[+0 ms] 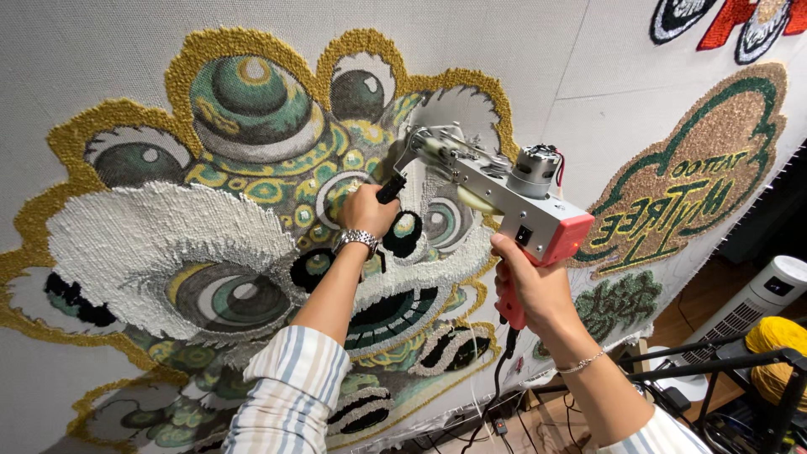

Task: The person uses a handheld electric tufting gun to apply yarn to a large canvas stretched on a frame. They are creating a detailed design of a stylized lion head, filling in specific areas with white yarn to form the facial features. The person guides the tool steadily across the surface, following the pre-drawn outlines of the artwork.

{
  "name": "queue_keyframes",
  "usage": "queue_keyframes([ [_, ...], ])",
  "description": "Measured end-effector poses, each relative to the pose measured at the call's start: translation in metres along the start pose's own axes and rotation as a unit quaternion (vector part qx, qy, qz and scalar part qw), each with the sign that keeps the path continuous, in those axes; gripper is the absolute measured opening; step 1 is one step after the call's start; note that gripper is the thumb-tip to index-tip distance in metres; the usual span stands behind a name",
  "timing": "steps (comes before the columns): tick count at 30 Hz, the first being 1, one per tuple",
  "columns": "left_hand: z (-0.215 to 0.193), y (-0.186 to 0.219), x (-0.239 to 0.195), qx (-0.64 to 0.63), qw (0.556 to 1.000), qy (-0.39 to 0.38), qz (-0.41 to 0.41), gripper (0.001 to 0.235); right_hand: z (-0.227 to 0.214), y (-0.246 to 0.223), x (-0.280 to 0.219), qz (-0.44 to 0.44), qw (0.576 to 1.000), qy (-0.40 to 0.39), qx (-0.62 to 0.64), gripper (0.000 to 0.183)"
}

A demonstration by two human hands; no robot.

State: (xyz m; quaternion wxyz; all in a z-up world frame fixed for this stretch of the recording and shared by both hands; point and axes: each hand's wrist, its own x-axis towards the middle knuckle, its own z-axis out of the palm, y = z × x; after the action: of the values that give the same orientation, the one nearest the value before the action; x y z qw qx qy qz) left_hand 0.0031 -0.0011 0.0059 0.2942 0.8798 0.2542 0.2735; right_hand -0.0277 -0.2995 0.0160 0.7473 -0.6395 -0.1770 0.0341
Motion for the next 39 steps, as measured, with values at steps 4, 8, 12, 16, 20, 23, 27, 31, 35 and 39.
queue_keyframes([
  [4,0.002,0.000,0.008,-0.013,0.999,0.032,0.031,0.024,0.003,-0.008,0.001,-0.028,0.999,-0.008,0.034,0.026],
  [8,-0.008,0.007,0.006,0.025,0.997,0.059,0.050,0.021,0.002,-0.013,0.004,-0.015,0.999,-0.011,0.039,0.029],
  [12,-0.016,0.019,0.002,0.023,0.999,0.029,0.019,0.021,-0.001,-0.012,0.003,-0.035,0.998,-0.014,0.049,0.026],
  [16,-0.024,0.026,0.004,0.011,0.999,0.029,0.017,0.019,-0.001,-0.016,0.006,-0.001,0.998,-0.021,0.062,0.029],
  [20,-0.020,0.027,0.007,0.018,0.998,0.046,0.024,0.020,-0.001,-0.018,0.004,-0.021,0.996,-0.021,0.081,0.028],
  [23,-0.012,0.022,0.009,-0.005,0.998,0.049,0.030,0.020,-0.001,-0.022,0.001,-0.024,0.997,-0.012,0.074,0.028],
  [27,0.005,0.017,0.009,-0.085,0.995,-0.025,0.036,0.032,-0.011,-0.027,-0.011,0.005,0.996,-0.014,0.086,0.031],
  [31,0.027,0.033,0.000,-0.253,0.950,-0.179,0.039,0.054,-0.033,-0.030,-0.017,0.026,0.996,-0.022,0.084,0.037],
  [35,0.041,0.058,-0.010,-0.329,0.892,-0.291,0.102,0.055,-0.066,-0.030,-0.015,0.030,0.993,-0.048,0.105,0.044],
  [39,0.065,0.077,-0.028,-0.398,0.854,-0.320,0.096,0.040,-0.105,-0.026,-0.020,0.012,0.994,-0.031,0.106,0.044],
])
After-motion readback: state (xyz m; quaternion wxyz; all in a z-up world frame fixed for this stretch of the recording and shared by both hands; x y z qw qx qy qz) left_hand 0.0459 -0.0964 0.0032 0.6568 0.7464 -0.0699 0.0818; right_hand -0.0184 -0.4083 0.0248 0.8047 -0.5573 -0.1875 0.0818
